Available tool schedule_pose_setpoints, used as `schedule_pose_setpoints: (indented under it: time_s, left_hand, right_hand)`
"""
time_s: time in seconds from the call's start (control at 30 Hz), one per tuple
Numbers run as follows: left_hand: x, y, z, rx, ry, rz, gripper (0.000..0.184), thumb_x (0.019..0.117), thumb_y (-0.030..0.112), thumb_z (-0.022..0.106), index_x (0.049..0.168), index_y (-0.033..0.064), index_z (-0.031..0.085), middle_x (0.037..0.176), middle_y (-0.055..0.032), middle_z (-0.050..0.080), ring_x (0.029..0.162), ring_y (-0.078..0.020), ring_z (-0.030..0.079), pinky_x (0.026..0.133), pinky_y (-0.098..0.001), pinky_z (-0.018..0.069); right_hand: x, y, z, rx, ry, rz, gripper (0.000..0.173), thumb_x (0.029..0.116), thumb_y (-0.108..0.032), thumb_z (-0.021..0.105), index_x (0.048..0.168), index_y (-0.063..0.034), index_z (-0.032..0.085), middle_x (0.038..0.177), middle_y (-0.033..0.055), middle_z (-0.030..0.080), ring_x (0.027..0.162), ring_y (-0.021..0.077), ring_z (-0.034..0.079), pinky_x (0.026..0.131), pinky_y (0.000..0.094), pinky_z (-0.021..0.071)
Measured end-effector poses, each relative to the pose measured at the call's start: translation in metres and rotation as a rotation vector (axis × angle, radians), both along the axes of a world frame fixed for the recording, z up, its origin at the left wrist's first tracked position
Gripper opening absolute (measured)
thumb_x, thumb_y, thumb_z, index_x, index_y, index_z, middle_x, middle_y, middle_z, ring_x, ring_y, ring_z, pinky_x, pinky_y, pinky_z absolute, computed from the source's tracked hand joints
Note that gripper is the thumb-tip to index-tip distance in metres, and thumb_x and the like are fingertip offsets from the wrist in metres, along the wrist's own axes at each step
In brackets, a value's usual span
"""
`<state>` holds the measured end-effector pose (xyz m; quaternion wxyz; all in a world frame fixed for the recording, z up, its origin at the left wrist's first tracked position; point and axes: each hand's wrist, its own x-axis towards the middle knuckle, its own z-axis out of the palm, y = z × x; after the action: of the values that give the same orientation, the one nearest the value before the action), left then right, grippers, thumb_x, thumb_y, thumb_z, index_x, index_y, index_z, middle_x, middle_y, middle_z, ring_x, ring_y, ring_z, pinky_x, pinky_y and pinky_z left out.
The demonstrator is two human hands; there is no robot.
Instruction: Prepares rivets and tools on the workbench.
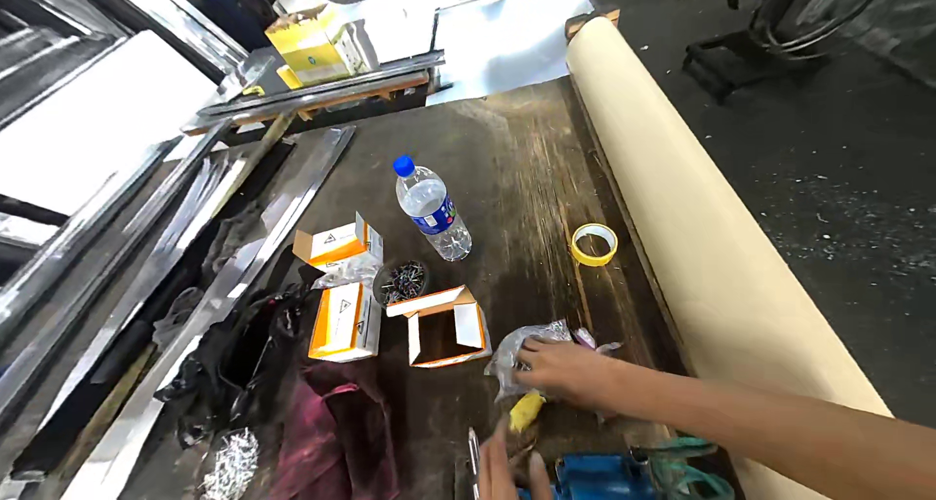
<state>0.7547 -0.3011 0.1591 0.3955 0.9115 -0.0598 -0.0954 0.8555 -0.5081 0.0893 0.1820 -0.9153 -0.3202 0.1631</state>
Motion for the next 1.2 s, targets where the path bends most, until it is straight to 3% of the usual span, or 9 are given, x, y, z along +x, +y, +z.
schedule_pose_setpoints:
  time_s: [0.1, 0.17, 0.27, 0.4, 0.47, 0.57, 0.8, 1.07, 1.2]
  left_hand:
    - [0.049, -0.023, -0.012, 0.281, 0.039, 0.08, 0.07, 0.0952, 0.039, 0.069, 0.153, 0.0065, 0.045, 0.125, -0.016, 0.067, 0.083, -0.0286, 0.072, 0.067, -0.0531, 0.06]
    - [0.074, -0.036, -0.023, 0.427, 0.124, 0.059, 0.067, 0.093, 0.051, 0.067, 0.148, 0.0155, 0.054, 0.122, -0.0124, 0.07, 0.09, -0.0332, 0.073, 0.07, -0.0612, 0.0571]
    - [0.088, -0.048, -0.032, 0.442, 0.173, 0.017, 0.031, 0.0962, 0.042, 0.062, 0.111, 0.0189, 0.076, 0.088, -0.0055, 0.076, 0.079, -0.0296, 0.073, 0.066, -0.0605, 0.0551]
    - [0.083, -0.053, -0.027, 0.149, -0.063, -0.018, 0.015, 0.0921, 0.018, 0.068, 0.087, 0.004, 0.074, 0.066, -0.0036, 0.067, 0.057, -0.0141, 0.065, 0.055, -0.0378, 0.0561]
    - [0.081, -0.056, -0.021, 0.028, -0.07, -0.059, 0.013, 0.0917, 0.011, 0.068, 0.087, -0.0004, 0.072, 0.067, -0.0035, 0.067, 0.057, -0.0077, 0.064, 0.055, -0.0281, 0.0566]
    - [0.085, -0.052, -0.015, -0.016, -0.016, -0.069, 0.011, 0.0931, 0.008, 0.066, 0.089, -0.0011, 0.07, 0.066, -0.0016, 0.065, 0.056, -0.0037, 0.06, 0.053, -0.0227, 0.0531]
    - [0.089, -0.051, -0.017, -0.058, -0.065, -0.063, 0.008, 0.0901, 0.009, 0.07, 0.092, 0.0016, 0.073, 0.071, 0.0018, 0.068, 0.058, 0.0002, 0.062, 0.054, -0.0182, 0.0544]
    - [0.088, -0.058, -0.021, -0.137, -0.039, -0.04, 0.011, 0.0948, 0.012, 0.066, 0.097, 0.004, 0.074, 0.07, 0.0028, 0.067, 0.056, -0.0029, 0.06, 0.051, -0.0212, 0.0526]
    - [0.094, -0.053, -0.022, 0.168, -0.162, -0.117, 0.022, 0.0962, 0.022, 0.063, 0.107, 0.0071, 0.076, 0.085, -0.0019, 0.071, 0.067, -0.012, 0.067, 0.059, -0.0344, 0.0579]
  right_hand:
    - [-0.013, -0.008, 0.003, 0.031, 0.002, 0.019, 0.043, 0.094, 0.002, 0.064, 0.135, -0.0098, 0.062, 0.143, 0.0245, 0.055, 0.138, 0.0487, 0.046, 0.115, 0.0713, 0.0322]
    - [-0.011, -0.013, 0.002, 0.007, 0.005, -0.008, 0.036, 0.0916, 0.004, 0.065, 0.127, -0.0007, 0.064, 0.14, 0.0258, 0.056, 0.134, 0.0463, 0.05, 0.111, 0.0611, 0.0434]
    - [-0.005, -0.021, 0.0, -0.043, 0.086, 0.005, 0.04, 0.0895, 0.009, 0.063, 0.129, 0.004, 0.062, 0.139, 0.0261, 0.057, 0.132, 0.0451, 0.052, 0.11, 0.0587, 0.0445]
    - [-0.002, -0.021, 0.011, 0.097, 0.168, 0.07, 0.027, 0.0914, 0.008, 0.063, 0.117, 0.0014, 0.07, 0.124, 0.0216, 0.067, 0.119, 0.0419, 0.062, 0.101, 0.0599, 0.0493]
    - [-0.003, -0.01, 0.004, 0.114, 0.104, -0.074, 0.019, 0.099, -0.004, 0.058, 0.115, 0.0002, 0.068, 0.115, 0.0209, 0.069, 0.111, 0.0401, 0.066, 0.093, 0.0605, 0.0534]
    - [0.004, -0.004, -0.003, 0.04, 0.043, -0.164, 0.04, 0.1022, -0.009, 0.054, 0.142, -0.005, 0.051, 0.144, 0.0197, 0.056, 0.136, 0.0383, 0.052, 0.109, 0.0623, 0.0434]
    - [-0.005, 0.0, -0.004, -0.008, 0.033, -0.299, 0.032, 0.1021, -0.004, 0.05, 0.133, -0.0012, 0.057, 0.138, 0.0216, 0.058, 0.133, 0.0379, 0.054, 0.107, 0.0568, 0.0479]
    - [0.017, 0.003, 0.014, -0.084, 0.322, -0.33, 0.044, 0.0919, 0.005, 0.06, 0.135, 0.0075, 0.053, 0.135, 0.0306, 0.055, 0.129, 0.0469, 0.053, 0.104, 0.0603, 0.0467]
    - [0.022, 0.008, 0.009, -0.077, 0.38, -0.335, 0.048, 0.0925, -0.008, 0.066, 0.136, 0.0084, 0.054, 0.136, 0.0305, 0.057, 0.13, 0.0463, 0.054, 0.106, 0.0613, 0.0449]
